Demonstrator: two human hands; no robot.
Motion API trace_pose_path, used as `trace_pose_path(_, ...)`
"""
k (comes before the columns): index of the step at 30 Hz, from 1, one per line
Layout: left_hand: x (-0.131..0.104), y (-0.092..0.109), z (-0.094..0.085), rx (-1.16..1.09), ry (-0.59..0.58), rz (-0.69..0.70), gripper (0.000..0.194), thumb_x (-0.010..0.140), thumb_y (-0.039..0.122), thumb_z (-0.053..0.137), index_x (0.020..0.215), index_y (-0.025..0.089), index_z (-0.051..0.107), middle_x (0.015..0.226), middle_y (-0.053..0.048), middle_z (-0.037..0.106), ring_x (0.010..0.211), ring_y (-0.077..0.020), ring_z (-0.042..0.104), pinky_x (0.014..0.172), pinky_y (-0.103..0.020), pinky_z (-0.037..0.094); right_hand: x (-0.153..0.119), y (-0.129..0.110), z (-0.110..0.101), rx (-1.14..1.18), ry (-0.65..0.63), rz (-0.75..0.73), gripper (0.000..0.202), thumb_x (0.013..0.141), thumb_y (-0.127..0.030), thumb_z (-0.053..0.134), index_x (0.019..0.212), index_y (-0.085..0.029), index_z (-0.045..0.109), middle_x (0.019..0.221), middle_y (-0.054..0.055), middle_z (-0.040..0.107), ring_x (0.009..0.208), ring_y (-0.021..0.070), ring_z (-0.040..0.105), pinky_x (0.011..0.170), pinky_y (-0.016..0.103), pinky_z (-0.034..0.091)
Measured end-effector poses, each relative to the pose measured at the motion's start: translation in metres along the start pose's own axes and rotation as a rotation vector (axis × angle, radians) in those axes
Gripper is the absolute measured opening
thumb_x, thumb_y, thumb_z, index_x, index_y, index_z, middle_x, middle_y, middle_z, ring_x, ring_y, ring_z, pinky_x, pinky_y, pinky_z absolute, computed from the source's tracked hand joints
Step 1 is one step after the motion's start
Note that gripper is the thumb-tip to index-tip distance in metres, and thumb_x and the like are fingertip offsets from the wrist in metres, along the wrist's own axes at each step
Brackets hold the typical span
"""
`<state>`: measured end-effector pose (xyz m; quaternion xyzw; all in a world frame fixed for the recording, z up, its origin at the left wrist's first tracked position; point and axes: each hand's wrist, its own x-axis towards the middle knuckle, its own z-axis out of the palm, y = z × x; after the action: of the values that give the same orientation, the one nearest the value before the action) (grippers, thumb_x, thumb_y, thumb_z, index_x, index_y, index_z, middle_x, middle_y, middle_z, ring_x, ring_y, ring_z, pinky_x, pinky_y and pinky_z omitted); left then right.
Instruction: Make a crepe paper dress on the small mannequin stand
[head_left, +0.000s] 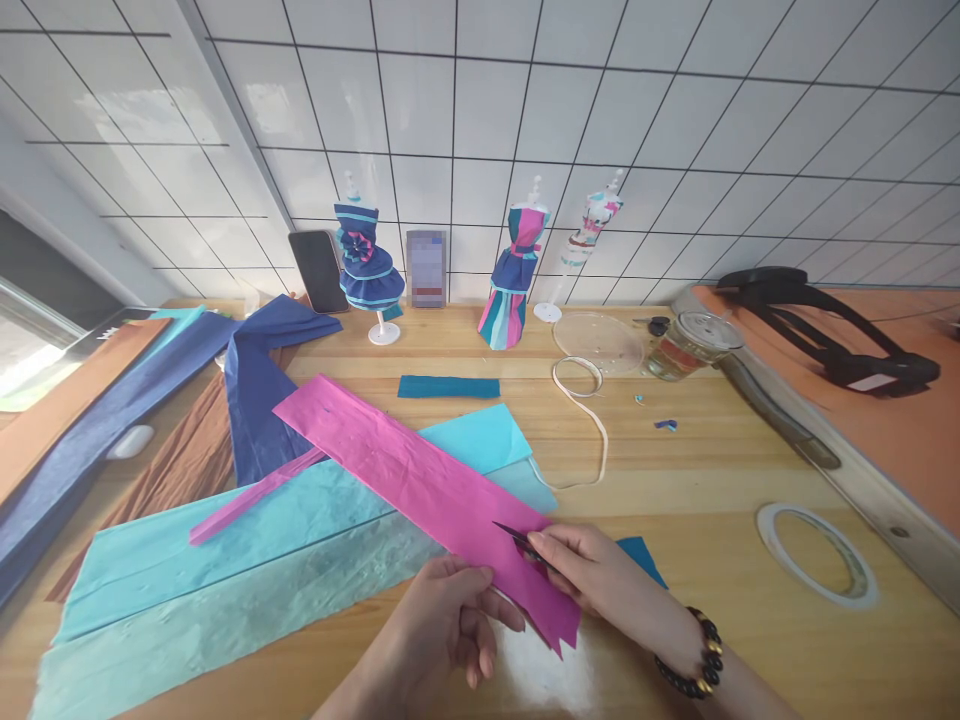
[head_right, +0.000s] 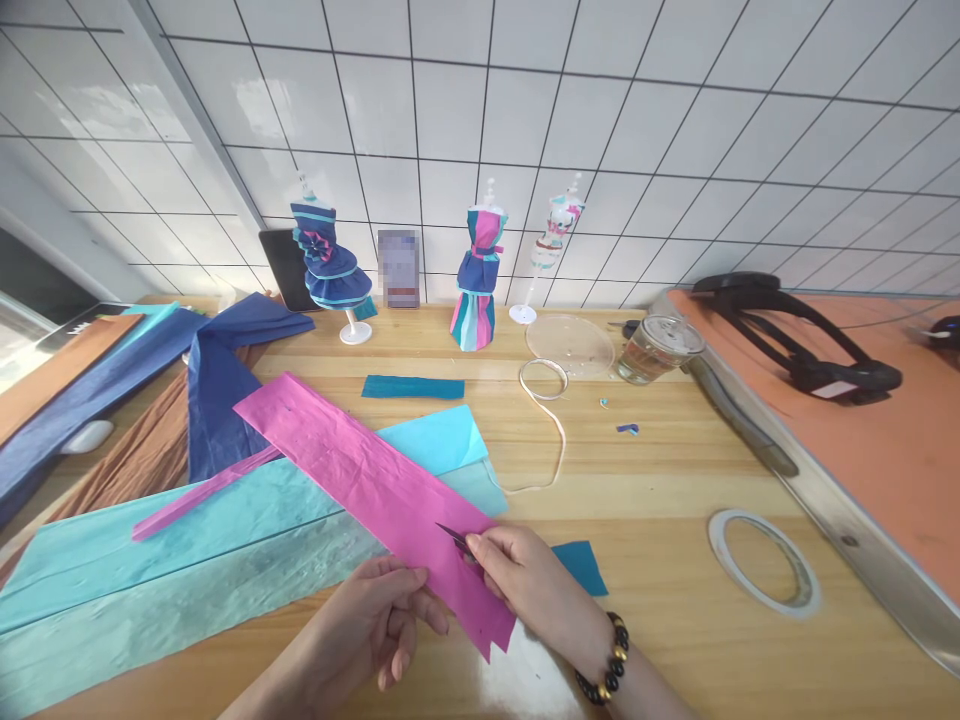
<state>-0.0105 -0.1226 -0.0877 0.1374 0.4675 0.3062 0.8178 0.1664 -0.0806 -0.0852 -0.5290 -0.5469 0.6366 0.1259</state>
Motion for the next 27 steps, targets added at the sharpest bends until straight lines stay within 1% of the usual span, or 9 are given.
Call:
trace_pose_path(4,0.000,0.000,0.000,0.009,0.003,0.011,0.026,0.077,0.025,0.049,0.063,0.006,0.060,0.068,-0.014,0.070,0.028,-0.0075,0.050,0.024,-0.015,0.032,-0.003,-0.006,0.001,-0.025,0.007,0.014,0.041,0.082,-0.054,0.041,0.060,-0.019,0.037,0.052,-0.007,0.029,0.047,0.0079,0.024,0.043,0.022,0.017)
trace_pose_path(9,0.001,-0.001,-0.002,-0.003,-0.010,0.001,0.025,0.076,0.027,0.050,0.064,0.007,0.060,0.063,-0.011,0.069,0.027,-0.0080,0.049,0.024,-0.016,0.032,-0.003,-0.010,0.002,-0.068,0.031,0.025,0.041,0.081,-0.054,0.041,0.059,-0.020,0.036,0.052,-0.007,0.028,0.047,0.0081,0.023,0.042,0.022,0.017)
trace_pose_path(14,0.001,-0.002,-0.002,-0.005,0.003,-0.005,0.025,0.076,0.027,0.051,0.065,0.007,0.060,0.067,-0.012,0.070,0.028,-0.0076,0.049,0.024,-0.016,0.031,-0.003,-0.013,0.004,-0.085,0.040,0.020,0.039,0.082,-0.051,0.042,0.058,-0.020,0.035,0.051,-0.007,0.029,0.045,0.0075,0.023,0.041,0.022,0.018)
trace_pose_path(18,0.001,-0.002,-0.002,-0.010,-0.010,0.014,0.027,0.076,0.028,0.053,0.063,0.005,0.061,0.067,-0.013,0.070,0.028,-0.0075,0.049,0.024,-0.016,0.031,-0.003,-0.008,0.004,-0.060,0.050,0.018,0.040,0.082,-0.051,0.043,0.058,-0.020,0.036,0.050,-0.007,0.030,0.044,0.0073,0.024,0.041,0.022,0.018)
trace_pose_path(23,0.001,-0.002,-0.001,-0.017,-0.013,0.015,0.028,0.076,0.027,0.052,0.062,0.005,0.061,0.066,-0.013,0.070,0.027,-0.0073,0.049,0.024,-0.015,0.031,-0.004,0.006,0.001,-0.010,0.001,0.054,0.042,0.084,-0.055,0.038,0.062,-0.020,0.041,0.049,-0.006,0.035,0.041,0.0073,0.029,0.038,0.021,0.017)
trace_pose_path(27,0.002,-0.002,-0.002,-0.031,-0.015,0.017,0.027,0.075,0.028,0.055,0.063,0.005,0.061,0.065,-0.013,0.070,0.027,-0.0079,0.049,0.023,-0.016,0.032,-0.005,0.005,-0.002,-0.017,-0.015,0.095,0.041,0.084,-0.055,0.038,0.064,-0.019,0.043,0.045,-0.008,0.033,0.038,0.0061,0.025,0.037,0.020,0.015)
